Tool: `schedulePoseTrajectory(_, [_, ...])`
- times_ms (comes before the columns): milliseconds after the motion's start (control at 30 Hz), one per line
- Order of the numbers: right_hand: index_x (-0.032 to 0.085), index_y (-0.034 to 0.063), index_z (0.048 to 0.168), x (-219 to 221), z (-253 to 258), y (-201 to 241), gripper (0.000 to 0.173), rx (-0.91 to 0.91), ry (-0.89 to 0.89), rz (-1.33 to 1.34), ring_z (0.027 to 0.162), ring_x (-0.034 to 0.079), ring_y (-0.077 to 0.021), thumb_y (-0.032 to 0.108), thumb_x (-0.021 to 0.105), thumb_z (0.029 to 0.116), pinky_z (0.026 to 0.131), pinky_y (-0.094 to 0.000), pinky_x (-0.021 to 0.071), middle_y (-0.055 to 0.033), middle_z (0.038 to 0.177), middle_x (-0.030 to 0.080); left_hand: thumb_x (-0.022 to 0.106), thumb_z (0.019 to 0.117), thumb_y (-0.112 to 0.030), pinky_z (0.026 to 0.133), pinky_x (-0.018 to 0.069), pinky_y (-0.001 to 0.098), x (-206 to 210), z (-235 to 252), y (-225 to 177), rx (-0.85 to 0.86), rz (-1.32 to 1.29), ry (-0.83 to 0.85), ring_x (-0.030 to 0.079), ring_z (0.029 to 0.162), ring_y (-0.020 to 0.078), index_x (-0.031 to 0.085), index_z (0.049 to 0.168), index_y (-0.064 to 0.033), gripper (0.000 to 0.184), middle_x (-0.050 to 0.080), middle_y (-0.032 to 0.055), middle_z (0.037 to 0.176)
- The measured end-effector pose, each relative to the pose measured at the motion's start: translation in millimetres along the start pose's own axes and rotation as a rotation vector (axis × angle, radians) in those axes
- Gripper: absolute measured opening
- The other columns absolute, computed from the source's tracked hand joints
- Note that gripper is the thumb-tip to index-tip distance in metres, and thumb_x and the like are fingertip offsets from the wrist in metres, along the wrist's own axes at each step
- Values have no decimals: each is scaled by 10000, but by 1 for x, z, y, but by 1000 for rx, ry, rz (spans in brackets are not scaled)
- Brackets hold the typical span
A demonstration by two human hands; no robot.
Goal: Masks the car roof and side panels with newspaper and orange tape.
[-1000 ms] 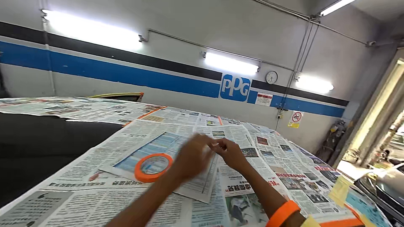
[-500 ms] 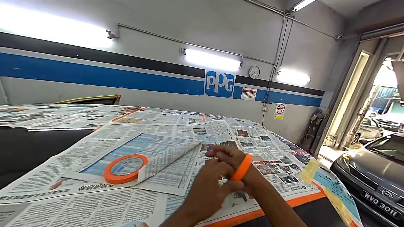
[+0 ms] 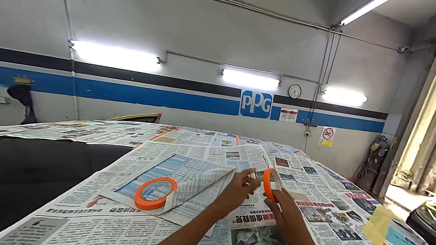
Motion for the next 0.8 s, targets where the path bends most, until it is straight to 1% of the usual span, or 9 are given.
schedulePoseTrajectory(67, [720,-9,1131,3,-5,-17,330,-21,-17,-67,1020,729,-283,263,554,1045,1117,-659,377,-127,1023,755,698,966,-275,863,569,361,7,13,6,71,97,113,680,985,178,292,1598,-79,776,659,103,1280])
schedulePoseTrajectory(133, [719,-38,1109,7,-12,-31,334,-12,26,-121,989,735,-335,246,557,1041,1105,-694,357,-164,998,755,760,917,-237,838,559,346,14,26,11,105,158,187,671,982,174,287,1608,-96,849,646,104,1309])
schedulePoseTrajectory(200, [715,-32,1131,4,-15,-42,354,-2,101,-137,1012,730,-337,263,533,1059,1132,-706,313,-165,1017,754,768,916,-228,821,554,336,18,41,14,122,196,221,660,977,169,372,1574,-106,778,645,96,1295])
schedulePoseTrajectory(300, [714,-18,1127,-1,-19,-50,351,26,145,-148,1002,726,-337,275,530,1065,1140,-686,309,-160,1011,751,755,917,-185,773,526,279,22,55,19,176,223,207,638,900,112,607,1363,-81,481,683,54,1177])
schedulePoseTrajectory(333, [716,-18,1128,-1,-20,-50,352,43,147,-155,997,727,-338,276,532,1063,1140,-684,307,-160,1010,751,753,919,-180,773,519,269,23,58,19,186,250,212,634,888,101,633,1339,-78,449,692,48,1160])
schedulePoseTrajectory(433, [721,2,1134,-4,-24,-50,359,68,152,-191,998,727,-332,293,522,1065,1128,-693,315,-143,1011,753,762,914,-175,773,511,248,26,63,19,182,269,254,622,876,71,664,1288,-80,398,691,25,1144])
schedulePoseTrajectory(567, [723,-8,1132,-6,-25,-48,364,80,147,-195,994,729,-344,289,524,1063,1120,-721,299,-149,1007,756,739,935,-172,751,508,229,30,62,24,156,155,266,602,858,57,691,1070,-56,184,658,15,1056])
schedulePoseTrajectory(733, [741,-8,1132,-14,-33,-37,364,98,62,-298,969,743,-331,288,545,1049,1120,-711,310,-146,999,770,637,1002,-202,765,470,286,49,66,41,167,157,228,554,870,123,645,1083,-26,194,590,75,1060])
schedulePoseTrajectory(800, [700,-17,1261,-17,-33,-32,433,121,28,-342,988,747,-325,330,538,1057,1143,-706,289,-146,1048,776,610,1016,-267,820,468,396,56,75,48,102,296,161,567,895,188,652,1094,-51,233,602,97,1043])
Point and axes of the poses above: each hand's wrist, its own z-axis towards the middle knuckle, its own x-axis out of the palm, y = z × x, the point moved 3 cm from there along z, towards the middle knuckle
